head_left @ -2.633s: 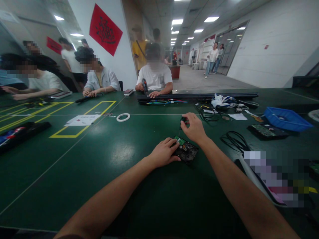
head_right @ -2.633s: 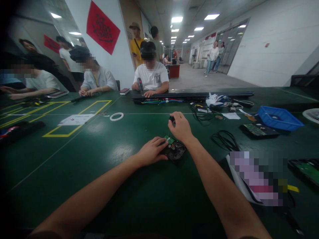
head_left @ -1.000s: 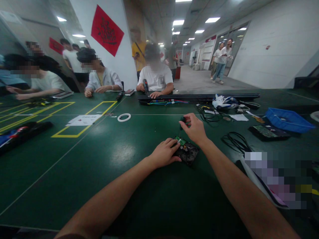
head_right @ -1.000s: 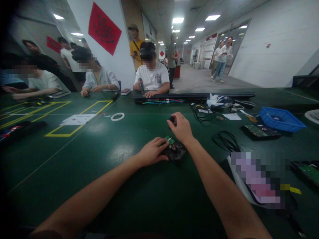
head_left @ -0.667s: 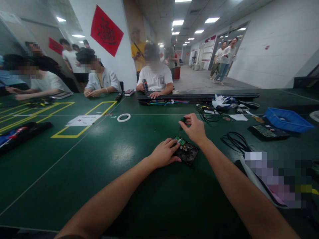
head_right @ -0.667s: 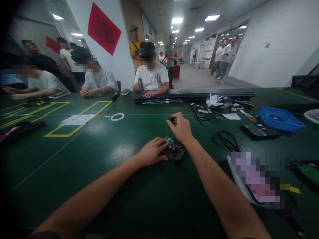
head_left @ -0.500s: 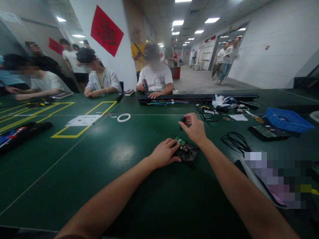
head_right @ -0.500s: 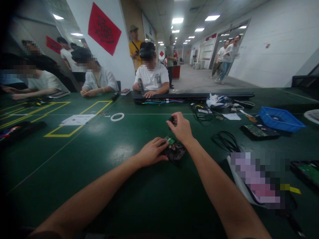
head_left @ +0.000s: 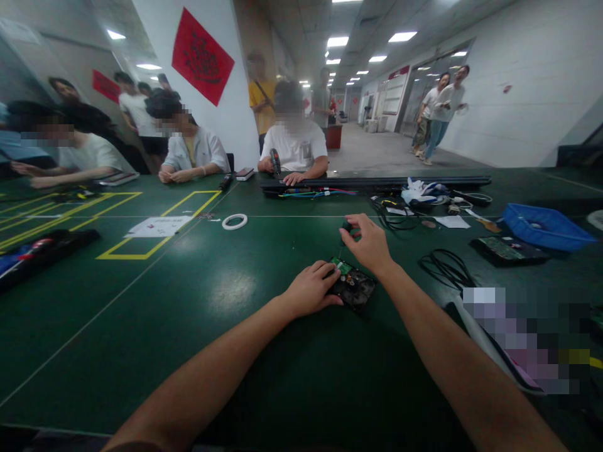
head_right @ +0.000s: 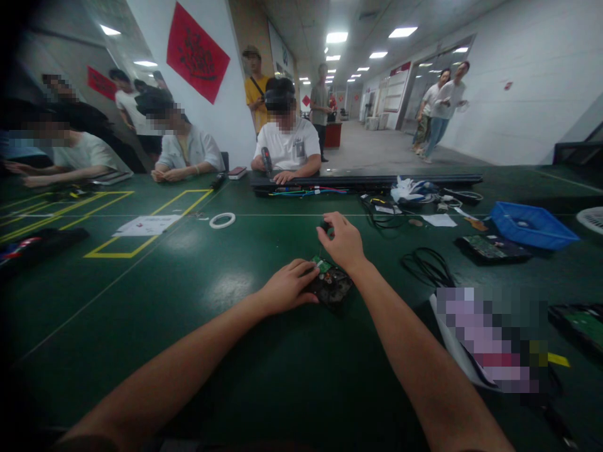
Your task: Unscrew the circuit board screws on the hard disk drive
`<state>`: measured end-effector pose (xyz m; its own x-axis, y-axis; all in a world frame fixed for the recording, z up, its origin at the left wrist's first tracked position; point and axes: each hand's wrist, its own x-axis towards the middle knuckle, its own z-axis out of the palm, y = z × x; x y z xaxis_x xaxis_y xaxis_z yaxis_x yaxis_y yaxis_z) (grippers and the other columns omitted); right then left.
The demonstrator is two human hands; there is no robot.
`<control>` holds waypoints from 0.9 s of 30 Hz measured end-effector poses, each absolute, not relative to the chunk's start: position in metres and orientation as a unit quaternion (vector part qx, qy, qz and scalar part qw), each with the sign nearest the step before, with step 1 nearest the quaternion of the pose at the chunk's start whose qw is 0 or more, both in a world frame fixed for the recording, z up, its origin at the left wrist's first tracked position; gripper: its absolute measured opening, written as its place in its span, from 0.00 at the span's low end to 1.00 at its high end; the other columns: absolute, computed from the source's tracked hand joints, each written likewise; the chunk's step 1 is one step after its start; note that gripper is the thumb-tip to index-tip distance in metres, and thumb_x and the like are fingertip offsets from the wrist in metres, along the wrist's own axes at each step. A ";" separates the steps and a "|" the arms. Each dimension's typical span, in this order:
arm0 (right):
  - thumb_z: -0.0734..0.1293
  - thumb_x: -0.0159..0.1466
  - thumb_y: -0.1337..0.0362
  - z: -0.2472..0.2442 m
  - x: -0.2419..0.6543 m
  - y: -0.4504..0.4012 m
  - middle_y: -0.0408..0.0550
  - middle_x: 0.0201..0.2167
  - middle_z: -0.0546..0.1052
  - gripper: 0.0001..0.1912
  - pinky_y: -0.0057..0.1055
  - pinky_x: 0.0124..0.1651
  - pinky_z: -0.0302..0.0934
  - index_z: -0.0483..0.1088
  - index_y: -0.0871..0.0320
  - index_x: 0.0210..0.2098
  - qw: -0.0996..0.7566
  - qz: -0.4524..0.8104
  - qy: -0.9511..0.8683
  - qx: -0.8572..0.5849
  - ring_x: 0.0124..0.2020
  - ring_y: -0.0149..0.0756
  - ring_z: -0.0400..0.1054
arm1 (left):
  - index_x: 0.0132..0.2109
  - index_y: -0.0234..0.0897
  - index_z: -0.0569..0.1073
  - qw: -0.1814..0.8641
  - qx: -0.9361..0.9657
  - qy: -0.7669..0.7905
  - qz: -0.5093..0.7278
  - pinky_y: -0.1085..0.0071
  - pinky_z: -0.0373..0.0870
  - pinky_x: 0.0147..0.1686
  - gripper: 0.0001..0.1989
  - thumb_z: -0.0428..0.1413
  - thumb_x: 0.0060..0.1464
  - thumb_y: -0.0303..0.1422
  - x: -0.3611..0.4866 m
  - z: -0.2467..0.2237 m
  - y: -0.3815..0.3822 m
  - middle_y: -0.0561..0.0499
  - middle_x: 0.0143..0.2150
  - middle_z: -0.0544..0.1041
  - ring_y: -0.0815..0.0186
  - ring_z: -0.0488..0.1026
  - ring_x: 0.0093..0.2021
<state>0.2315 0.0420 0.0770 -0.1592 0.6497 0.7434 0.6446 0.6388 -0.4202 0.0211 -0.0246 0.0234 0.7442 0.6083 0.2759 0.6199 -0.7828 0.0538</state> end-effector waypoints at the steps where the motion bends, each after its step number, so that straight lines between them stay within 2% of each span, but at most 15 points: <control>1: 0.68 0.67 0.58 0.077 0.232 0.042 0.53 0.47 0.77 0.11 0.41 0.42 0.72 0.69 0.53 0.47 0.483 -0.004 -0.763 -0.429 0.43 0.45 0.74 | 0.68 0.35 0.66 0.020 -0.934 -0.329 -0.140 0.50 0.68 0.62 0.38 0.51 0.64 0.59 0.021 0.023 -0.025 0.37 0.65 0.68 0.46 0.62 0.66; 9: 0.67 0.68 0.59 0.084 0.233 0.038 0.54 0.43 0.75 0.07 0.42 0.43 0.69 0.68 0.53 0.44 0.451 -0.068 -0.767 -0.451 0.43 0.48 0.71 | 0.68 0.36 0.65 0.015 -0.934 -0.328 -0.144 0.50 0.67 0.62 0.38 0.51 0.64 0.58 0.020 0.024 -0.025 0.37 0.66 0.68 0.46 0.62 0.66; 16: 0.66 0.67 0.61 0.082 0.234 0.042 0.55 0.48 0.76 0.08 0.44 0.47 0.70 0.67 0.53 0.46 0.468 -0.045 -0.771 -0.430 0.48 0.49 0.72 | 0.68 0.34 0.66 0.019 -0.935 -0.326 -0.139 0.51 0.68 0.62 0.38 0.50 0.65 0.59 0.020 0.025 -0.025 0.37 0.66 0.68 0.45 0.63 0.66; 21: 0.66 0.68 0.59 0.083 0.233 0.039 0.54 0.44 0.75 0.07 0.42 0.43 0.68 0.68 0.53 0.44 0.453 -0.053 -0.768 -0.450 0.41 0.47 0.72 | 0.68 0.34 0.65 0.019 -0.934 -0.329 -0.135 0.50 0.67 0.62 0.38 0.50 0.64 0.59 0.020 0.024 -0.025 0.37 0.66 0.68 0.45 0.62 0.66; 27: 0.65 0.68 0.60 0.088 0.230 0.033 0.54 0.43 0.73 0.06 0.40 0.44 0.66 0.68 0.53 0.43 0.452 -0.062 -0.771 -0.444 0.43 0.46 0.70 | 0.69 0.34 0.64 0.017 -0.935 -0.328 -0.135 0.50 0.68 0.61 0.39 0.50 0.64 0.59 0.020 0.025 -0.025 0.36 0.66 0.68 0.45 0.63 0.66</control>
<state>0.2299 0.0334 0.0880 -0.1974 0.6281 0.7527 0.7402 0.5989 -0.3056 0.0201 -0.0251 0.0252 0.7492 0.6082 0.2624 0.6171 -0.7848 0.0571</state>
